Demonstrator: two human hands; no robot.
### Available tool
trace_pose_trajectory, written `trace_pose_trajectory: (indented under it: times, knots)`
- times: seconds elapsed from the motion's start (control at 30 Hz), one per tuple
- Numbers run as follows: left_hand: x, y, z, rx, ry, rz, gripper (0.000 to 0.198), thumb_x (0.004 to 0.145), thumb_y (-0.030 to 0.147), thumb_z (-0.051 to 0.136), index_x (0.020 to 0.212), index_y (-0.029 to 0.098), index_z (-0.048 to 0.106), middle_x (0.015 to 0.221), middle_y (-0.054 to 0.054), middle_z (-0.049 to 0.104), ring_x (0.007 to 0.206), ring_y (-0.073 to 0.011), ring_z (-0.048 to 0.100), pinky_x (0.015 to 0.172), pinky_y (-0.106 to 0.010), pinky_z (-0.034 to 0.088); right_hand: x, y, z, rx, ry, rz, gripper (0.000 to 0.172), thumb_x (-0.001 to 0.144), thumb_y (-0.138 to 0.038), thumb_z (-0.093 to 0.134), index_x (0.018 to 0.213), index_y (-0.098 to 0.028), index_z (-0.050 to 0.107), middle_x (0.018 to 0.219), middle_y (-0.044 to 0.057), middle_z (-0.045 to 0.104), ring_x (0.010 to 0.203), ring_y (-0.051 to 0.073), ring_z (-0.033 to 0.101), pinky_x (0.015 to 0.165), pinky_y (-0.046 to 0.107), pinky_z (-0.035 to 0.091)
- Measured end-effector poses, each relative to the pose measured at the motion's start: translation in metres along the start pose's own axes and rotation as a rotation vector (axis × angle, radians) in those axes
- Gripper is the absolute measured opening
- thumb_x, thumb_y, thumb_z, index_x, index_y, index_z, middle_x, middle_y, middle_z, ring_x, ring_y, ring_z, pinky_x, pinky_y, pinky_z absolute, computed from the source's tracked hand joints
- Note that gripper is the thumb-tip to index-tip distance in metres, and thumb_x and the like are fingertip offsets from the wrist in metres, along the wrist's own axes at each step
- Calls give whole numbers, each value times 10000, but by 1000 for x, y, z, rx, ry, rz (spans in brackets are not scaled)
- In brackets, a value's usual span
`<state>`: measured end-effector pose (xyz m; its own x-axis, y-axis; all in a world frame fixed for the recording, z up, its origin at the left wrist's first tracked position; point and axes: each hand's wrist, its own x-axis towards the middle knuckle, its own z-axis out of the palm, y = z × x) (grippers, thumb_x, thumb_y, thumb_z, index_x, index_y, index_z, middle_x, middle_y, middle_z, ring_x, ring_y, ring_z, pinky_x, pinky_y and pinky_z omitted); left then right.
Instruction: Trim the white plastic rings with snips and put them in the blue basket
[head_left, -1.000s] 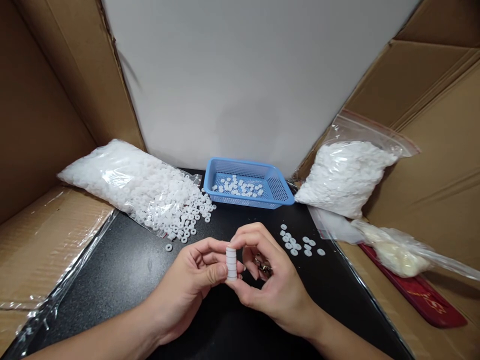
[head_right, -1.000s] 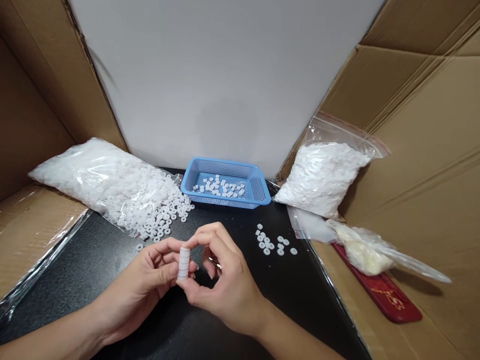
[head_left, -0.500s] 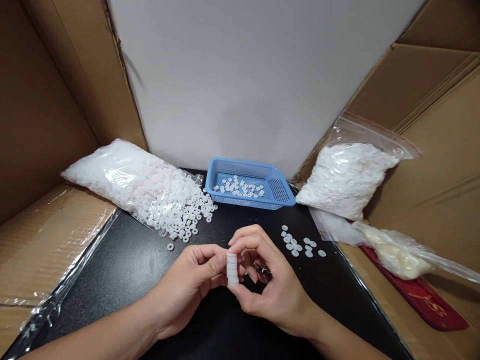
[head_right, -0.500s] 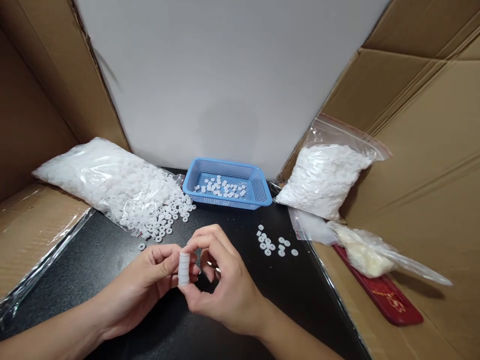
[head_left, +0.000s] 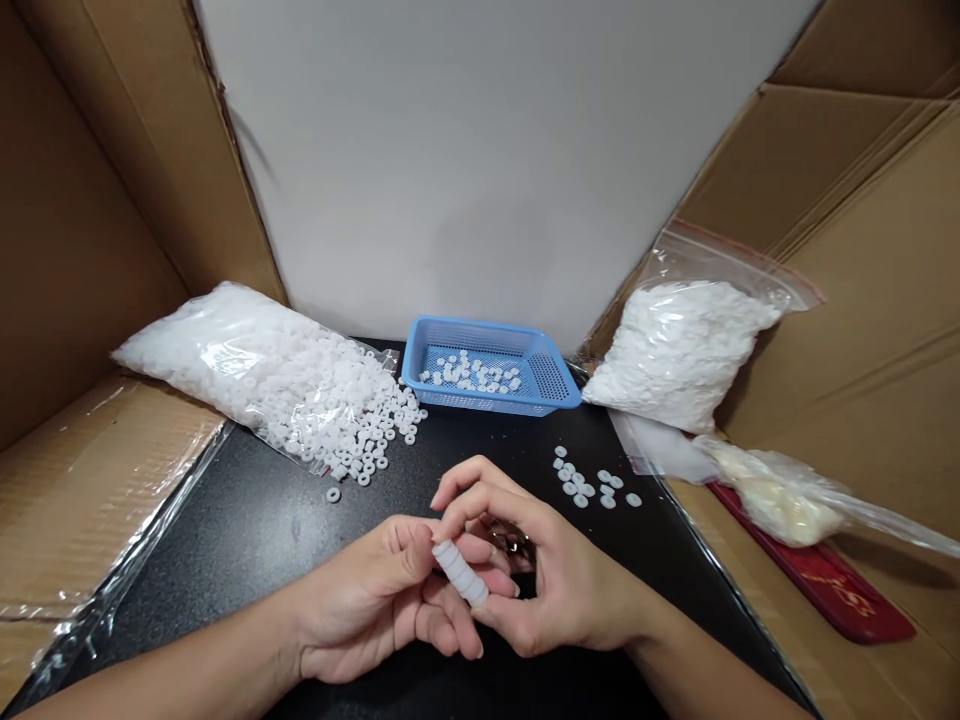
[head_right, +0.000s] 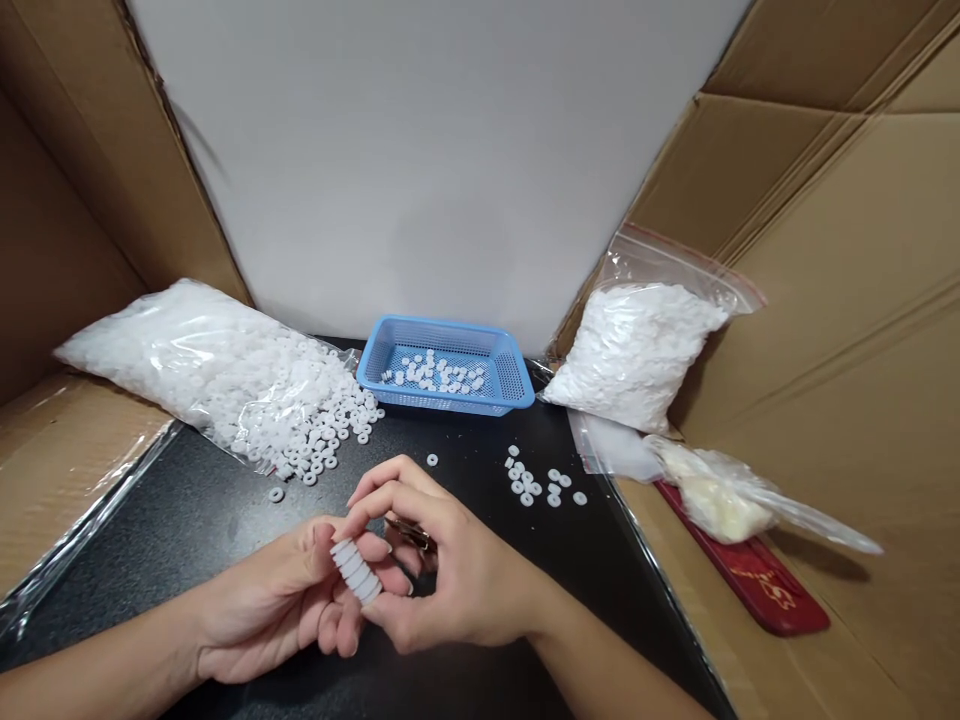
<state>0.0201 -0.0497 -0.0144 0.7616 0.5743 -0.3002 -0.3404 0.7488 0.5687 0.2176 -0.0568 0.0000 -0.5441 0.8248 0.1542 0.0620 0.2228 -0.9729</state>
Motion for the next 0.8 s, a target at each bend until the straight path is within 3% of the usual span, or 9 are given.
trace_pose_trajectory:
  times: [0.2, 0.3, 0.4, 0.47, 0.53, 0.6, 0.67, 0.73, 0.8]
  knots:
    - [0, 2, 0, 18, -81, 50, 438, 660, 420, 916, 904, 67, 831, 850, -107, 794, 672, -120, 757, 618, -122, 581, 1, 7, -8, 64, -83, -45, 450, 760, -152, 704, 1189, -288, 703, 1222, 51, 529, 666, 61, 477, 620, 237, 484]
    - [-1, 5, 3, 34, -51, 135, 308, 700, 339, 915, 903, 121, 841, 929, -90, 815, 715, -110, 764, 693, -138, 598, 2, 9, -13, 84, -56, -56, 485, 824, -302, 751, 1300, -289, 660, 1241, 70, 527, 670, 66, 473, 597, 231, 470]
    - [-1, 9, 5, 95, 15, 279, 261, 688, 263, 929, 914, 163, 845, 979, -65, 825, 791, -133, 783, 734, -139, 595, 1, 6, -14, -35, 139, -109, 411, 976, -482, 599, 1329, -278, 650, 1206, 81, 573, 702, 96, 515, 606, 239, 487]
    - [-1, 11, 5, 141, 43, 373, 326, 655, 230, 948, 961, 202, 841, 1001, -48, 830, 830, -155, 792, 767, -155, 601, -4, 1, -11, -200, 344, -182, 416, 1062, -494, 408, 1323, -271, 645, 1000, 49, 637, 665, 106, 531, 582, 223, 484]
    - [-1, 12, 5, 187, 71, 455, 369, 640, 191, 953, 986, 244, 835, 1005, -30, 832, 846, -168, 797, 788, -177, 608, -10, -5, -5, -393, 498, -238, 457, 1067, -523, 351, 1331, -261, 617, 756, -9, 592, 589, 112, 523, 548, 207, 484]
    - [-2, 12, 5, 238, 112, 526, 363, 643, 159, 947, 971, 267, 835, 1012, -19, 828, 865, -181, 797, 803, -199, 616, -15, -10, 1, -591, 537, -255, 568, 1035, -603, 330, 1406, -240, 560, 744, -10, 570, 590, 125, 546, 559, 218, 519]
    - [-3, 11, 4, 286, 156, 582, 316, 649, 148, 940, 924, 266, 840, 1043, -18, 814, 883, -192, 794, 820, -224, 622, -18, -12, 7, -733, 509, -279, 584, 1061, -557, 286, 1508, -233, 474, 831, 24, 590, 653, 139, 590, 589, 231, 547]
    - [-4, 9, 5, 306, 189, 613, 256, 646, 146, 940, 858, 250, 840, 1057, -20, 800, 882, -197, 793, 830, -238, 625, -17, -10, 11, -827, 500, -333, 496, 1097, -389, 322, 1569, -252, 386, 856, 31, 579, 695, 140, 605, 608, 228, 552]
    - [-5, 8, 6, 284, 215, 625, 221, 635, 152, 945, 809, 234, 835, 1039, -21, 792, 861, -192, 793, 824, -236, 624, -15, -6, 14, -898, 528, -398, 516, 1078, -227, 415, 1587, -264, 338, 851, 27, 566, 723, 137, 604, 626, 225, 552]
